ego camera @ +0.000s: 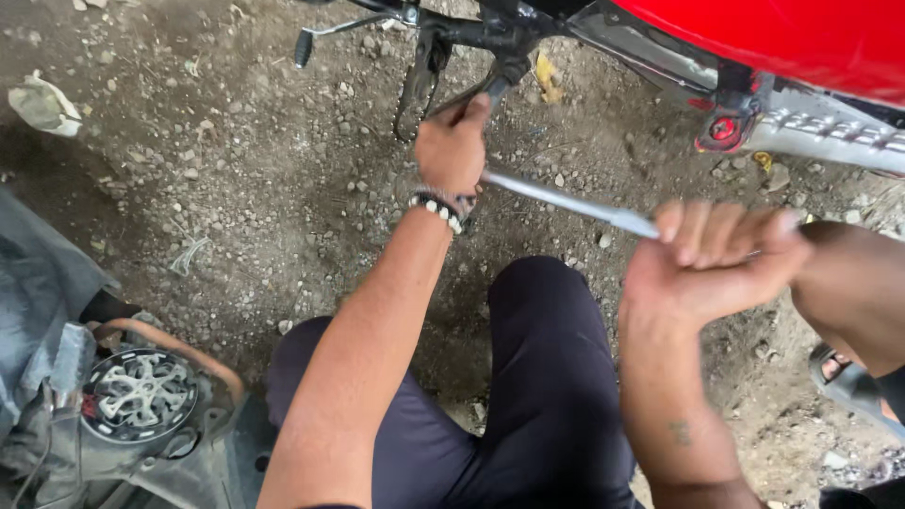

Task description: The person kneels on the ground beside a motorcycle and uses a socket wrench with an L-shaped handle to loosen and tighten a bolt on the motorcycle's footpeg and frame area, repositioning the wrench repeatedly while another person steadies the motorcycle.

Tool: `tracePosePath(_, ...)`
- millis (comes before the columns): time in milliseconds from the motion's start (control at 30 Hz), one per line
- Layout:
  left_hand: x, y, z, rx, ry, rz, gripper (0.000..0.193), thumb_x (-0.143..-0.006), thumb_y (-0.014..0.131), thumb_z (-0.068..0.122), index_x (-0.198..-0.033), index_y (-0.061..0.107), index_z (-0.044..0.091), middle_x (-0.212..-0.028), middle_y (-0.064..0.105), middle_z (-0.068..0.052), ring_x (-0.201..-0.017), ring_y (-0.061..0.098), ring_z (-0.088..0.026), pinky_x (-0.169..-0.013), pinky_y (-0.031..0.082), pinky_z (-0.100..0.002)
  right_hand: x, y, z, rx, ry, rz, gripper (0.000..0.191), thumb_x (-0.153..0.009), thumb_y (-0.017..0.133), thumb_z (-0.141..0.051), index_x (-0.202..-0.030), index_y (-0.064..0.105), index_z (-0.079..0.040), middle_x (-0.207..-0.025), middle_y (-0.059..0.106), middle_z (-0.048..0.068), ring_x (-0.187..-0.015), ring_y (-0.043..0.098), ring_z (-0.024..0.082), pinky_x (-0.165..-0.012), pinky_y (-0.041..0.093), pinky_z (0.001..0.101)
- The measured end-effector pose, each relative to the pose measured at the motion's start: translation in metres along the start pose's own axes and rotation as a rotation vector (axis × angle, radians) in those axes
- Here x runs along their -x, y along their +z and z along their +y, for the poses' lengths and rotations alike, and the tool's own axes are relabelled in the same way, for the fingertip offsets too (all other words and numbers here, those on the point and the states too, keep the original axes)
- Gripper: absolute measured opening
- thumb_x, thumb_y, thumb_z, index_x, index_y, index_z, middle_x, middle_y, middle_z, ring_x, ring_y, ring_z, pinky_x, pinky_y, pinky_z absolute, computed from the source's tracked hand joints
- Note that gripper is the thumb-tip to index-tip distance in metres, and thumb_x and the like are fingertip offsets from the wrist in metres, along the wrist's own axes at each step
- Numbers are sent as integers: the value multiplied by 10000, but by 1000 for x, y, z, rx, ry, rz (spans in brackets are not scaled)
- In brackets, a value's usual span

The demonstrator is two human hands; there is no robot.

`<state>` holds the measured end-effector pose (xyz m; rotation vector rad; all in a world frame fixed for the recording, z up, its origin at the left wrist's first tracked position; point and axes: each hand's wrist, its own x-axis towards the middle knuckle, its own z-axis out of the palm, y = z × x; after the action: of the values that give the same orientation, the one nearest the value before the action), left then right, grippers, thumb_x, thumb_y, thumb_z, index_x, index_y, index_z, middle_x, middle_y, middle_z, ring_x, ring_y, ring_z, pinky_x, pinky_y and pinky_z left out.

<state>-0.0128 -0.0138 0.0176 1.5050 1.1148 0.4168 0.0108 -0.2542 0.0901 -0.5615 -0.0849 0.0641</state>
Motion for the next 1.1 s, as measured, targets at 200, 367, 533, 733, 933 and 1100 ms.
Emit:
tracePosePath(200,8,1,-17,-286,362,121,323,-959,604,372,-1228,730,247,-753,759,-133,-660,768,-263,-633,598,-405,20,-102,61,-401,175,598,430,-1020,434,-224,-610,321,-160,-479,282,-41,-409,287,120,-491,406,326)
tracePosePath(367,9,19,-21,-284,538,178,325,-969,623,382,-1219,738,208,-788,756,-154,-674,755,-318,-637,615,-431,22,-160,91,-531,231,772,466,-1020,416,-251,-578,293,-168,-469,268,-31,-409,312,140,-557,465,362)
tracePosePath(533,5,21,-24,-338,574,191,326,-970,639,363,-1217,736,174,-806,748,-180,-686,752,-328,-623,613,-431,27,-175,106,-529,271,788,467,-1038,431,-224,-592,306,-166,-470,280,-22,-423,348,154,-635,497,376)
tracePosePath(733,-4,22,-20,-386,608,181,308,-961,667,345,-1195,741,158,-795,758,-150,-667,754,-290,-603,602,-413,28,-167,123,-522,398,924,406,-1051,403,-219,-657,340,-143,-498,285,-47,-425,330,118,-656,569,405)
tracePosePath(933,2,18,-17,-154,409,89,337,-930,689,337,-1219,752,177,-749,758,-114,-651,761,-235,-626,587,-384,21,-138,86,-624,360,702,419,-915,483,-183,-550,278,-173,-440,243,-23,-374,203,123,-402,282,327)
tracePosePath(1100,-4,20,-17,13,228,50,381,-895,735,328,-1202,772,106,-630,722,-46,-525,640,-144,-524,521,-335,25,-80,35,-314,145,499,400,-918,493,-171,-579,281,-171,-486,253,-26,-435,219,141,-479,269,325)
